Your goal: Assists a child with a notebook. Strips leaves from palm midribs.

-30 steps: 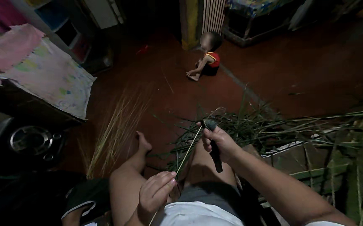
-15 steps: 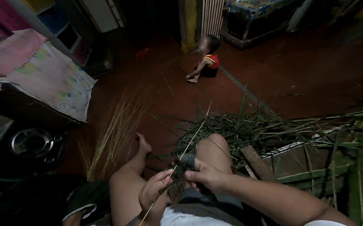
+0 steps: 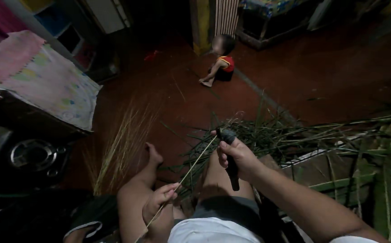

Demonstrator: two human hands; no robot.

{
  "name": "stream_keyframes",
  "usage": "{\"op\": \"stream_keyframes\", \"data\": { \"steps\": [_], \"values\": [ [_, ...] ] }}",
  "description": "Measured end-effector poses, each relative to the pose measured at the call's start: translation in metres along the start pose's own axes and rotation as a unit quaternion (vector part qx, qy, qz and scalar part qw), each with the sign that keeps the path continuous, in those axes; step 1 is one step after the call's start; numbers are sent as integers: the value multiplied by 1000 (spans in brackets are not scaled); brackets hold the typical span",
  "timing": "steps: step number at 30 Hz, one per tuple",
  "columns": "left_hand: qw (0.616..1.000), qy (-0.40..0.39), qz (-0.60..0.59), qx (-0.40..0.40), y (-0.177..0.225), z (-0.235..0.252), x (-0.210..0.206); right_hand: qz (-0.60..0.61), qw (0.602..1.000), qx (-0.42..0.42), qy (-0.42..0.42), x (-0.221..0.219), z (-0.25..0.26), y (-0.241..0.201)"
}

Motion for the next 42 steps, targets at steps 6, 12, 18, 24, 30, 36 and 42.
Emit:
{"op": "stream_keyframes", "data": {
  "steps": [6, 12, 18, 24, 30, 36, 42],
  "values": [
    [997, 30, -67, 28, -1, 1, -7, -79, 989, -46, -116, -18, -12, 33],
    [998, 10, -50, 22, -1, -2, -10, -153, 962, -74, -213, -33, -28, 49],
    [1000, 8, -29, 9, 2, 1, -3, -89, 989, 18, -115, -10, -10, 15],
    [1000, 7, -2, 4, 3, 2, 3, -23, 1000, 20, 0, 2, -4, -7],
    [999, 34, -20, -17, 7, 9, 3, 10, 999, -21, -49, 0, -1, 4],
    [998, 46, 12, -33, 6, 6, 3, -23, 983, -79, -164, -14, -3, 36],
    [999, 19, 22, -18, -4, -2, -2, -47, 955, -173, -235, -25, -16, 75]
  ]
}}
Point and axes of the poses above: each hand's wrist, its own z-axis towards the middle knuckle, its own x-axis out of the back of the hand, y = z × x, the point moved 2 cm from there along z, towards the middle knuckle, and after that the axes turned 8 degrees about -x, right-handed, at the moved point
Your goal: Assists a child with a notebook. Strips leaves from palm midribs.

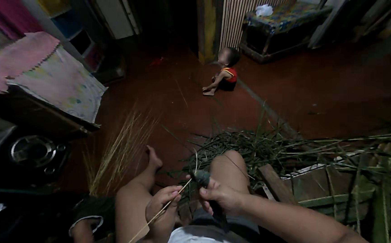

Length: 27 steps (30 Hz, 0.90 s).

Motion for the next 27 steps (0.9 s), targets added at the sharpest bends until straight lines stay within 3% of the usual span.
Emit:
{"op": "stream_keyframes", "data": {
  "steps": [5, 11, 14, 17, 22, 27],
  "values": [
    [1000, -6, 18, 10, -3, -4, -2, -48, 998, -11, -28, 3, 1, -1],
    [984, -97, 118, -89, 5, 0, 2, -131, 991, -4, 5, 7, -7, -20],
    [971, -151, 126, -137, 2, 0, 3, -118, 993, -3, 9, 9, -6, -23],
    [969, -154, 133, -142, 5, 0, 5, -92, 996, -4, -10, 11, -6, -19],
    [970, -147, 139, -135, 9, 4, 4, -104, 993, 61, 12, 6, -5, -16],
    [960, -166, 157, -161, 11, 2, -1, -232, 962, 120, 82, 10, 0, -13]
  ]
}}
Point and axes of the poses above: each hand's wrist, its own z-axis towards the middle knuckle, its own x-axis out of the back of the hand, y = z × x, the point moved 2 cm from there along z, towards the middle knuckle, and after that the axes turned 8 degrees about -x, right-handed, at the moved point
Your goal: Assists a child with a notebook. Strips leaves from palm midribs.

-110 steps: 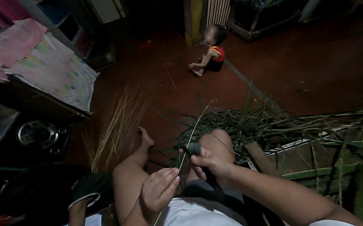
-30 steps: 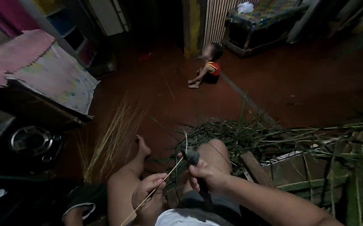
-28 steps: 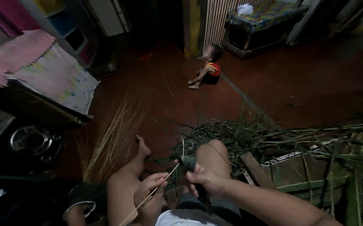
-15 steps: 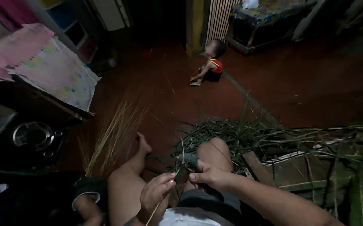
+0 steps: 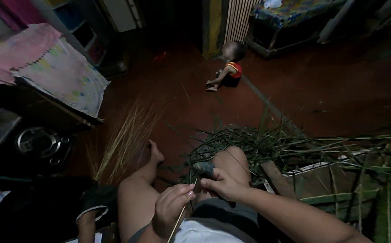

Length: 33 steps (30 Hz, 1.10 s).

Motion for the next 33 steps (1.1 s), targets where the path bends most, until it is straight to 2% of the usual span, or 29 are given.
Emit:
{"op": "stream_keyframes", "data": {
  "steps": [7, 12, 14, 16, 17, 19, 21, 23, 25, 29, 33],
  "values": [
    [997, -39, 52, -50, -6, 3, -7, 62, 992, -97, 42, 1, 6, -9],
    [995, -47, 55, -63, -7, 6, -14, 66, 987, -124, 79, 3, 8, -12],
    [996, -44, 0, -76, 8, 0, -18, 81, 968, -139, 193, 22, 15, -16],
    [988, -76, -63, -122, 37, -5, -19, 185, 909, -131, 351, 80, 28, -14],
    [985, -85, -77, -126, 43, -6, -18, 258, 871, -97, 406, 110, 28, -16],
    [994, -55, -87, -49, 28, -8, -15, 355, 823, -15, 443, 146, 17, -29],
    [986, 10, -136, 92, 6, -2, -10, 401, 808, 25, 431, 157, 9, -36],
    [960, 47, -183, 208, -4, 2, -5, 431, 799, 18, 419, 160, 11, -25],
    [926, 65, -240, 283, -7, 2, -8, 429, 800, -13, 420, 162, 18, -14],
    [859, 74, -317, 396, -5, -4, -19, 389, 819, -57, 418, 151, 23, -14],
    [804, 74, -310, 503, -10, -3, -17, 372, 825, -78, 419, 145, 23, -14]
  ]
}}
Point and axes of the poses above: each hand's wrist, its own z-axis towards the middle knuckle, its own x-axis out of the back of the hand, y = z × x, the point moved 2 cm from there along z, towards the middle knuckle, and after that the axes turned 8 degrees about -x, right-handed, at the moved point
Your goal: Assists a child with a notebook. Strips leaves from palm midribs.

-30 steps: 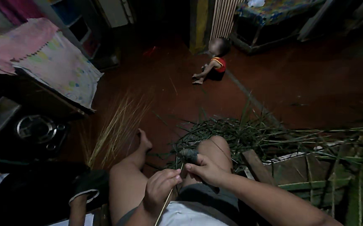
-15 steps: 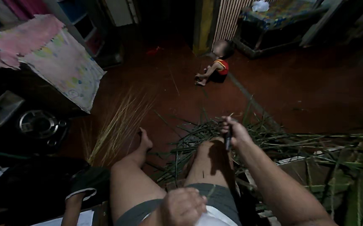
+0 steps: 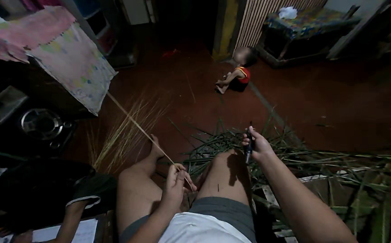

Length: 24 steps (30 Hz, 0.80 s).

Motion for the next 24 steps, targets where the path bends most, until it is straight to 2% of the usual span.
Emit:
{"op": "stream_keyframes", "data": {
  "steps": [16, 20, 24],
  "values": [
    [993, 8, 35, 111, -9, 7, 10, -50, 999, 1, 3, -2, -1, 4],
    [986, -18, 73, 152, -13, 8, 12, -51, 999, -2, 0, -1, 2, 4],
    [957, -95, 133, 238, -27, 5, 14, -46, 999, -2, -1, -1, 1, 5]
  ]
}}
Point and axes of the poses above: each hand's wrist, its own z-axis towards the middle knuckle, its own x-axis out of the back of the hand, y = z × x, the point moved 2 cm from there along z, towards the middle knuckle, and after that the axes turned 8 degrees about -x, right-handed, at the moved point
